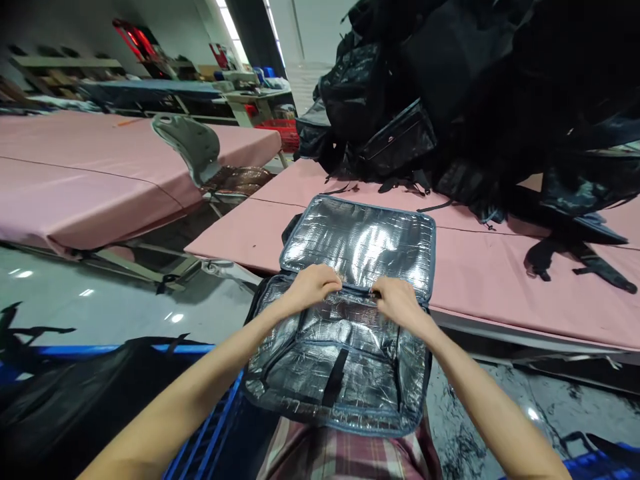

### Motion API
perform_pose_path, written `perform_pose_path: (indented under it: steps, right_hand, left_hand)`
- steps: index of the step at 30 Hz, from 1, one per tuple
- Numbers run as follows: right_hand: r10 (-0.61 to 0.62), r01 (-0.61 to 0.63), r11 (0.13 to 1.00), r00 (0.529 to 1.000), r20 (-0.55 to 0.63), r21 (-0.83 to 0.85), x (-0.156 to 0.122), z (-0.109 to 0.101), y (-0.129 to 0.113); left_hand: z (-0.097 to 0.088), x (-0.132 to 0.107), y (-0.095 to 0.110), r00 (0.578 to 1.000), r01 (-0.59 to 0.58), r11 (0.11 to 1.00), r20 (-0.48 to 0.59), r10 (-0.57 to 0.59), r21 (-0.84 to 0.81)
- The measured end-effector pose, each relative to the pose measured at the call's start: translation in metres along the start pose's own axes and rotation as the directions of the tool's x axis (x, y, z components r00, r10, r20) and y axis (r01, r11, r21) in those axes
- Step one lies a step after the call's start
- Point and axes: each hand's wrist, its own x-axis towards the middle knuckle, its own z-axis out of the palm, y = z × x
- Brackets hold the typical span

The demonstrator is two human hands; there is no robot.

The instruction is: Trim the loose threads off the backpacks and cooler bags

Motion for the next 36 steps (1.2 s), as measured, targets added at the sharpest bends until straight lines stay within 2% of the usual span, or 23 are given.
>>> perform_pose_path:
  steps: [1, 3, 4, 6, 9, 11, 12, 14, 17, 22, 28, 33, 36]
  right_hand:
    - [0.016, -0.024, 0.995, 0.996, 0.091, 0.098, 0.008, -0.004, 0.005]
    - [0.018, -0.064, 0.978, 0.974, 0.226, 0.198, 0.02, -0.01, 0.013]
    - [0.016, -0.07, 0.976, 0.968, 0.25, 0.208, 0.022, -0.012, 0.016]
    - [0.018, -0.06, 0.975, 0.981, 0.195, 0.214, 0.021, -0.012, 0.017]
    - [-0.007, 0.016, 0.991, 0.998, -0.067, 0.136, 0.007, -0.008, 0.007]
    - [-0.081, 0.071, 0.996, 0.97, -0.228, -0.053, -0.001, -0.005, -0.002]
    - [-0.141, 0.098, 0.98, 0.954, -0.264, -0.173, -0.003, -0.004, -0.006]
    - [-0.279, 0.162, 0.908, 0.922, -0.269, -0.386, -0.003, -0.003, -0.012]
    - [-0.428, 0.237, 0.78, 0.878, -0.217, -0.579, 0.001, -0.002, -0.017]
    - [-0.503, 0.228, 0.665, 0.841, -0.201, -0.711, 0.001, -0.002, -0.021]
    - [-0.514, 0.228, 0.636, 0.838, -0.184, -0.737, -0.005, -0.005, -0.025]
    - [-0.525, 0.184, 0.64, 0.814, -0.25, -0.746, -0.003, -0.005, -0.025]
    - [-0.538, 0.196, 0.627, 0.809, -0.237, -0.754, -0.001, -0.004, -0.025]
  left_hand:
    - [-0.003, 0.009, 0.0, 0.994, 0.075, 0.995, 0.088, -0.069, -0.063]
    - [-0.009, 0.025, -0.002, 0.955, 0.193, 0.97, 0.256, -0.151, -0.146]
    - [-0.011, 0.032, -0.003, 0.935, 0.23, 0.958, 0.312, -0.169, -0.169]
    - [-0.014, 0.04, -0.007, 0.913, 0.271, 0.943, 0.361, -0.19, -0.191]
    - [-0.013, 0.042, -0.012, 0.907, 0.292, 0.935, 0.369, -0.204, -0.201]
    - [-0.011, 0.041, -0.015, 0.91, 0.29, 0.932, 0.365, -0.197, -0.219]
    - [-0.011, 0.04, -0.016, 0.912, 0.287, 0.929, 0.363, -0.19, -0.236]
    - [-0.009, 0.039, -0.017, 0.917, 0.287, 0.921, 0.354, -0.183, -0.265]
    - [-0.009, 0.04, -0.017, 0.914, 0.297, 0.917, 0.356, -0.194, -0.264]
    - [-0.01, 0.04, -0.014, 0.896, 0.336, 0.916, 0.376, -0.238, -0.221]
    - [-0.012, 0.039, -0.01, 0.88, 0.339, 0.914, 0.418, -0.226, -0.221]
    - [-0.013, 0.04, -0.008, 0.865, 0.369, 0.911, 0.426, -0.263, -0.186]
    - [-0.012, 0.04, -0.007, 0.865, 0.369, 0.911, 0.426, -0.266, -0.181]
